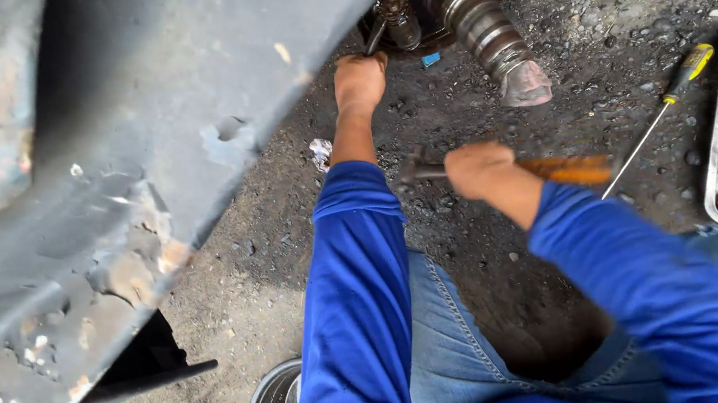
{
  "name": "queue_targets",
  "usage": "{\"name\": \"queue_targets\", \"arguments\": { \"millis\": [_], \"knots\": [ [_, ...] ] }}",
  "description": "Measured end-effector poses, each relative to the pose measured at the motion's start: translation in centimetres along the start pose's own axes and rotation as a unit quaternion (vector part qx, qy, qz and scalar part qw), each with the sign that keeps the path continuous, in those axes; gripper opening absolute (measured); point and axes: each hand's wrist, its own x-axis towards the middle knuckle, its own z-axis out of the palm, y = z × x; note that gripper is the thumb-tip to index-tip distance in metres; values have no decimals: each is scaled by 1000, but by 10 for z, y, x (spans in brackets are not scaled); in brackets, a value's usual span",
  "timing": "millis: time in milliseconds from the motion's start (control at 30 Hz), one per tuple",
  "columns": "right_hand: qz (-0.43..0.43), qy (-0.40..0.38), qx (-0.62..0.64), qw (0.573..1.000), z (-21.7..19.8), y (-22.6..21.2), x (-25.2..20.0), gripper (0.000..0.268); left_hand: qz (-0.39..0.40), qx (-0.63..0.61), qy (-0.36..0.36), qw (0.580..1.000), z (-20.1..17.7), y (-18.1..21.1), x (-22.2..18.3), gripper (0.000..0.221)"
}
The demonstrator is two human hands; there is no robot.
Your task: Repairing a vehicle's wheel hub assembly using a hammer, chisel, and lubricant spray
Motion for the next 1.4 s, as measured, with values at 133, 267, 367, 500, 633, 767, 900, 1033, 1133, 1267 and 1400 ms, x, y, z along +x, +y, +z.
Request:
{"name": "queue_targets", "arguments": {
  "millis": [133,267,367,500,633,767,900,1033,1133,1267,1400],
  "knots": [
    [-10,-27,167,986,37,-40,11,41,371,315,77,870,39,-46,59,31],
    [-19,-25,348,937,121,-49,51,48,227,208,7,951,42,-36,73,39],
    [64,-111,317,940,124,-67,52,31,-6,-81,-60,995,-27,28,-22,29],
    [87,-108,305,942,125,-74,42,36,-45,-136,-70,987,15,-33,11,19],
    [76,-127,311,939,86,-74,35,30,354,340,2,871,64,-64,100,18],
    [77,-47,354,931,10,-71,14,31,0,-111,-42,993,6,0,16,23],
    [52,-51,311,948,33,-65,20,34,456,465,134,747,81,-84,126,23],
    [90,-169,250,949,85,-76,29,34,441,436,100,778,85,-86,128,19],
    [67,-191,220,954,95,-75,33,29,448,427,108,778,82,-83,120,17],
    [95,-36,301,948,4,-73,29,43,305,235,39,922,70,-64,98,36],
    [41,-4,307,951,49,-59,41,40,377,328,99,860,67,-69,119,37]
  ]
}}
